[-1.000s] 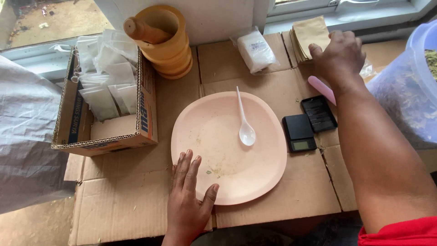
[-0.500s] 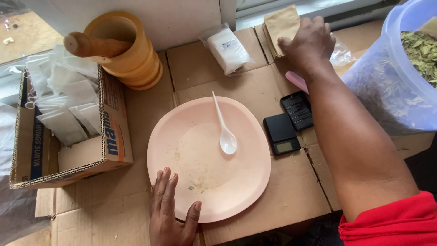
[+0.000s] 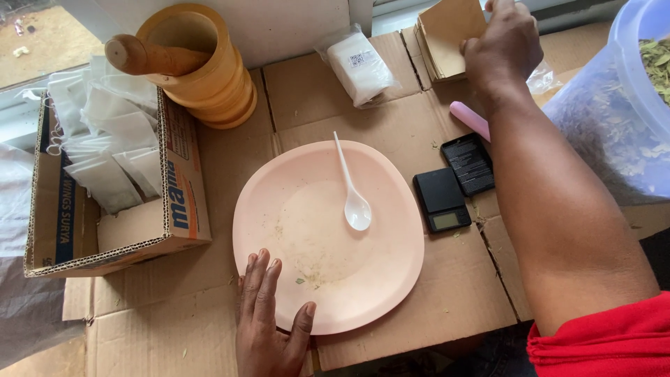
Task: Filling small filter bags with dried herbs using a spoon and weighing them on a digital scale.
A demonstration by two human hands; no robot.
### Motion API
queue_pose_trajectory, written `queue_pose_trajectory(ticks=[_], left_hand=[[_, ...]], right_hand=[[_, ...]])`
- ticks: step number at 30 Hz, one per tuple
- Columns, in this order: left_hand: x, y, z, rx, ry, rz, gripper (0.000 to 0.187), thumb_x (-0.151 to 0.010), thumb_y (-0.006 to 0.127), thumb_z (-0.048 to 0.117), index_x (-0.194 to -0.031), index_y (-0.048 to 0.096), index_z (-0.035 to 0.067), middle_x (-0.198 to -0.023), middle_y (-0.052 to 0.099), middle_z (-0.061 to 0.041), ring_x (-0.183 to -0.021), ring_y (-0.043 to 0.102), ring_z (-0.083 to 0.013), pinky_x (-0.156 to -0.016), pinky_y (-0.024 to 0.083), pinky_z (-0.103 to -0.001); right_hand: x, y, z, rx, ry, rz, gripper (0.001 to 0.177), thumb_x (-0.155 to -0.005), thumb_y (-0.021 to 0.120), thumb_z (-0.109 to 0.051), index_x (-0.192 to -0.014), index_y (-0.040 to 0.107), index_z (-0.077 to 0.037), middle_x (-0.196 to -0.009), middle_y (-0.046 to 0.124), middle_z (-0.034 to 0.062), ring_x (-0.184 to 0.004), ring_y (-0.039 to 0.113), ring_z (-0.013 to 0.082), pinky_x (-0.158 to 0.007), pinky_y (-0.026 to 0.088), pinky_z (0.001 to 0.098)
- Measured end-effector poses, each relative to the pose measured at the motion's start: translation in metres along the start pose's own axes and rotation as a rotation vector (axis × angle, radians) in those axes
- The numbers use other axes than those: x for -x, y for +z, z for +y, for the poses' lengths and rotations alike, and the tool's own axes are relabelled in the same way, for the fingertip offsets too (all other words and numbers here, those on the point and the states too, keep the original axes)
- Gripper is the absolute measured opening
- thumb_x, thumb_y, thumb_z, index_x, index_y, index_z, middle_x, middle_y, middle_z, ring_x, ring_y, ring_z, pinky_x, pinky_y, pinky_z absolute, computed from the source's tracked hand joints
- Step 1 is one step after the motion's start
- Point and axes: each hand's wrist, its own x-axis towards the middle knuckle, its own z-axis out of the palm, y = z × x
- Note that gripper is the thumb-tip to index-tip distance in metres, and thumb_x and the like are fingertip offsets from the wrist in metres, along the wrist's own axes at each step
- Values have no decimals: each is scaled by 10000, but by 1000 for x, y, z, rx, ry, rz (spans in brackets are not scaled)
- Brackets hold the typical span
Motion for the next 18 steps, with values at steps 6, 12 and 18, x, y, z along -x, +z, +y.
queue_pose_trajectory(ticks=[6,12,18], left_hand=[[0,0,1,-9,-17,-9,625,-912,641,333,-1455,463,78,-1593,419,-137,-1533,340,-355,-1233,292,-534],[-1,-4,2,2,-16,-23,632,-902,662,294,-1457,460,70,-1597,407,-135,-1530,337,-344,-1212,328,-500],[-1,-9,5,28,8,-34,613,-933,635,277,-1471,436,63,-1607,380,-144,-1534,309,-360,-1218,301,-519]], right_hand=[[-7,-18,-3,-148,252,-259,141,-844,796,-240,-949,703,-226,-961,750,26,-877,688,279,-645,544,490],[-14,6,29,-306,156,-222,170,-900,724,-280,-754,708,-194,-661,593,-56,-655,551,101,-565,425,377],[-4,-56,-21,-513,153,-201,172,-1020,671,-206,-852,636,-189,-821,608,-52,-738,536,122,-616,438,365]])
